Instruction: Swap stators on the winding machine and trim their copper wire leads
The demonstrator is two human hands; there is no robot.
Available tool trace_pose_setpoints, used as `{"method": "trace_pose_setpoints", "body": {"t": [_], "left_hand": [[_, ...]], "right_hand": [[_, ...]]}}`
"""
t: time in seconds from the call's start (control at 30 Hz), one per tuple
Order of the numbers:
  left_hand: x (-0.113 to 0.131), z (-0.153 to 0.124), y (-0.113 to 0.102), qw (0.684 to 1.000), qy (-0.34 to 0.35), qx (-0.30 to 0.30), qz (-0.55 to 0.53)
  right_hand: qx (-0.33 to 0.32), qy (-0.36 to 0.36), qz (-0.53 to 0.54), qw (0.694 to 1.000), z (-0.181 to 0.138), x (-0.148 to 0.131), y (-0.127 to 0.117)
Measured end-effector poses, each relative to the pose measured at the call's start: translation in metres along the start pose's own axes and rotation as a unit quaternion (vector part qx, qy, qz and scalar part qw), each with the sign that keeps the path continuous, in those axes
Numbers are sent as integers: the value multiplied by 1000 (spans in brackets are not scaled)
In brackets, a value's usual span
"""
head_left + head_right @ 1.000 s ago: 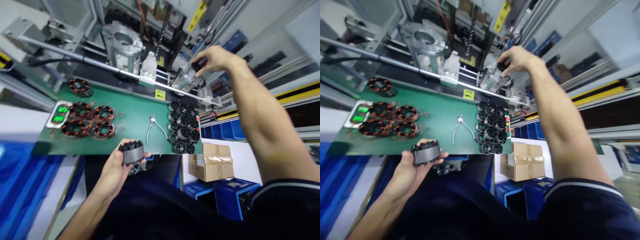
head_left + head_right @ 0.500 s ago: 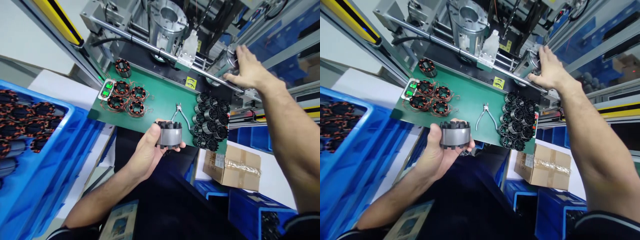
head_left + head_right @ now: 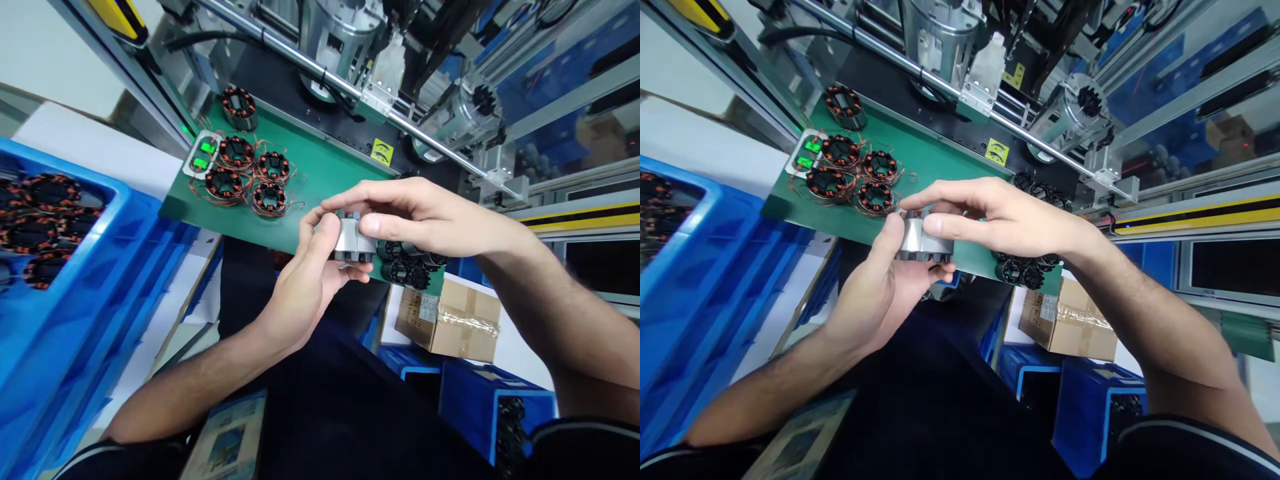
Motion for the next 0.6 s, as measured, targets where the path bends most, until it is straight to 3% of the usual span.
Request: {"method": "trace_pose_setpoints", "body": {"t": [0.33, 0.5, 0.6], "left_hand": [[6, 5, -11, 998, 25, -47, 41], [20, 8, -19, 977, 147, -78, 133], [29, 7, -24, 941, 251, -29, 226]], "right_hand": [[-96, 56, 145, 983, 15, 11, 3], [-22, -25, 60, 998, 14, -3, -11], [34, -45, 3, 998, 6, -13, -18]]}}
Point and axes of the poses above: each hand's wrist, its own z-axis towards the middle knuckle, its own y-axis out of the palm, x = y × z, the point moved 4 cm from there along z, towards the middle knuckle, and after that the axes turned 5 degrees about z, right-handed, at the moved point
